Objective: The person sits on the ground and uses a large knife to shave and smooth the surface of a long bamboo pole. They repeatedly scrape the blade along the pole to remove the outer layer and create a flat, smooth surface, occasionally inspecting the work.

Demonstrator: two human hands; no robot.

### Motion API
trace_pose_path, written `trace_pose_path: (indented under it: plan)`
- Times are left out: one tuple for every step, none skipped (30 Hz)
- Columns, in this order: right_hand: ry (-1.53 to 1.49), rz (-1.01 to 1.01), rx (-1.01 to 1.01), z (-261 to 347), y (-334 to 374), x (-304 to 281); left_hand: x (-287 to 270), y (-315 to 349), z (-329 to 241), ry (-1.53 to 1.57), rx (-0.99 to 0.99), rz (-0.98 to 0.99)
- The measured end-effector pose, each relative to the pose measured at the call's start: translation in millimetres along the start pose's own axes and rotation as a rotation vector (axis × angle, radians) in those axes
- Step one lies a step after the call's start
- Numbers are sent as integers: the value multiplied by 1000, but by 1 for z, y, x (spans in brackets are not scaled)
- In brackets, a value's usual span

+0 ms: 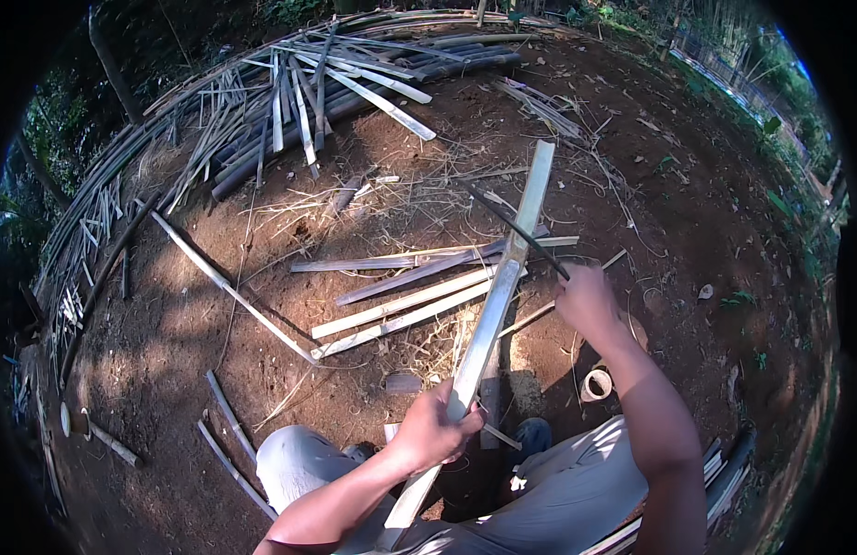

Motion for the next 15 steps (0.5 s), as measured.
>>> trace_pose_path:
  plan:
    - [3, -17, -8, 2, -4, -4, -6, -2, -1, 8, 12, -24]
    - [37, -71, -226, 27, 1, -4, -13, -9, -6, 49, 44, -13]
    - [62, -81, -421, 42, 13, 1, -9, -7, -5, 54, 6, -23]
    - [114, -157, -530, 46, 21, 3, -3, 0, -6, 58, -31, -35]
    - [110, -155, -445, 29, 11, 2, 3, 4, -7, 60, -68, -50]
    - [115, -179, -354, 8, -6, -11, 8, 5, -8, 57, -79, -24]
    - [93, -95, 20, -31, -27, -18, 8, 8, -7, 54, -90, 4]
    - [29, -41, 127, -71, -39, -18, 12, 8, -9, 57, -97, 39]
    - [76, -35, 151, -73, -37, -19, 16, 6, -10, 73, -94, 73]
    - [123, -29, 177, -73, -31, -17, 17, 7, -9, 66, -119, 71]
    - [160, -33, 184, -64, -29, -18, 13, 7, -10, 38, -102, 46]
    - [163, -27, 157, -52, -26, -15, 7, 1, -7, 7, -85, 34]
    - [169, 14, 60, -32, -21, -10, 1, 3, -10, -27, -90, 7]
    - [154, -23, -91, -19, -17, -7, -3, 9, -15, 22, -127, -5]
    - [134, -72, -243, -7, -16, -6, -4, 13, -20, 28, -95, -12]
Point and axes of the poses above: each hand's wrist, its own y-axis away from the middle knuckle, its own x-axis out of the palm, z = x × y, the point moved 7 cm from there along -y, towards the middle knuckle, and after that the axes turned 6 degrees about y, right-handed, at the moved point
